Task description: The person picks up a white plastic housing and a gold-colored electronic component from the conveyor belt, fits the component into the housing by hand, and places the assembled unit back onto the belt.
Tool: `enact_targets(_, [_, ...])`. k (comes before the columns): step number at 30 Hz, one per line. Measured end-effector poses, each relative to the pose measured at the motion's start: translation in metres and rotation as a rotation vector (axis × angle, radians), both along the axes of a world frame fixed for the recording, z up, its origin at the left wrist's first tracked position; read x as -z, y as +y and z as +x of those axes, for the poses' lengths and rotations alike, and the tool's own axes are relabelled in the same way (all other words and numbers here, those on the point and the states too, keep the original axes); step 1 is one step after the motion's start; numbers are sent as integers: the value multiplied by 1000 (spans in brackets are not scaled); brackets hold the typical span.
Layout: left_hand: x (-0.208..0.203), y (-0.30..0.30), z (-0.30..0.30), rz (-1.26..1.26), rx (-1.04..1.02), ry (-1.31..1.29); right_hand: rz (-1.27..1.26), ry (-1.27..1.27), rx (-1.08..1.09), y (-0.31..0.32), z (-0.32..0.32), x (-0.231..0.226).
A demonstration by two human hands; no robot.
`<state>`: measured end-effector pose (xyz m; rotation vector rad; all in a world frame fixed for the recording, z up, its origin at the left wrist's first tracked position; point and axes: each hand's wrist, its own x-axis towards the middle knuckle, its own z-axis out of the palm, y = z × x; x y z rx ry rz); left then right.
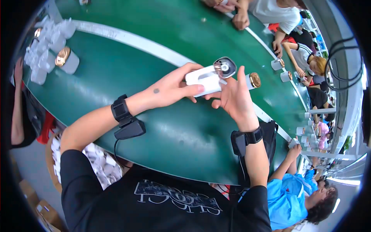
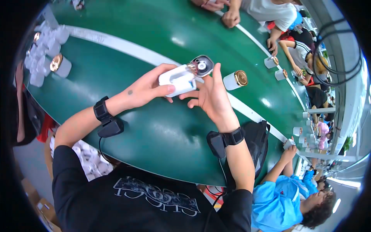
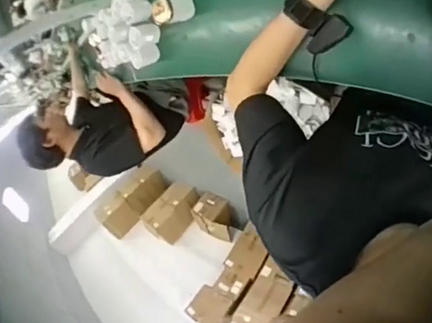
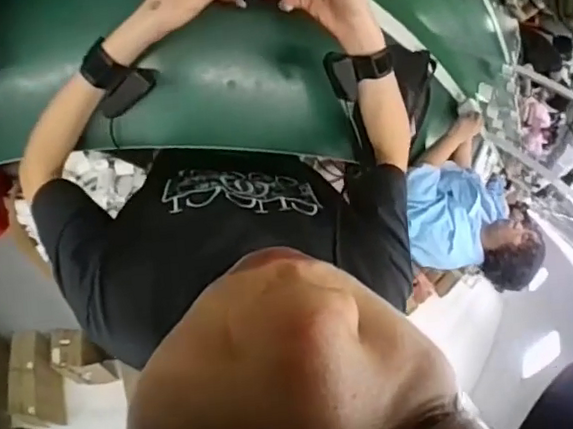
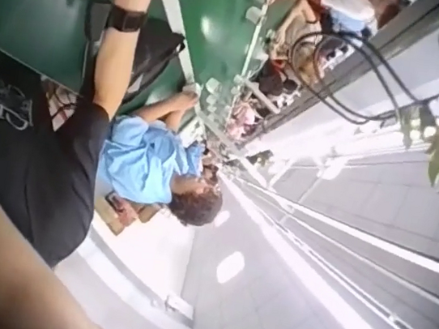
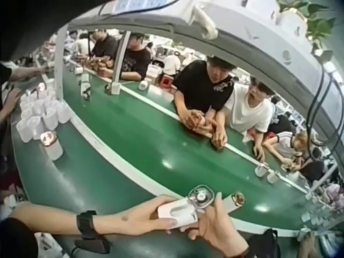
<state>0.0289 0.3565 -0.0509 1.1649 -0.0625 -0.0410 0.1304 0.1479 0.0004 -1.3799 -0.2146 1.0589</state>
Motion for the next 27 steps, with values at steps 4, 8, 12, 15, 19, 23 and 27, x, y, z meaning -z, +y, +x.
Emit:
enact_targets(4, [-6,1,-10,232,214,46,-62,-125,34,1,-12,12])
enact_targets(8, [1,5,-11,339,358,80,-91,-237,111,3,-13,24])
enact_targets(12, [2,2,-15,432,308,61,-50,-291,95,-2,-4,27])
enact_targets(15, [2,-10,-20,371,138,23,-11,-312,77,1,-5,19])
enact_targets(19, [-6,-23,-27,425,14,-8,23,-332,71,9,-11,13])
enact_targets(23, [-6,-13,-18,504,188,54,95,-353,-22,0,-5,-1])
enact_targets(27, [-1,-7,-15,445,246,-16,10,-372,-152,-10,2,-13])
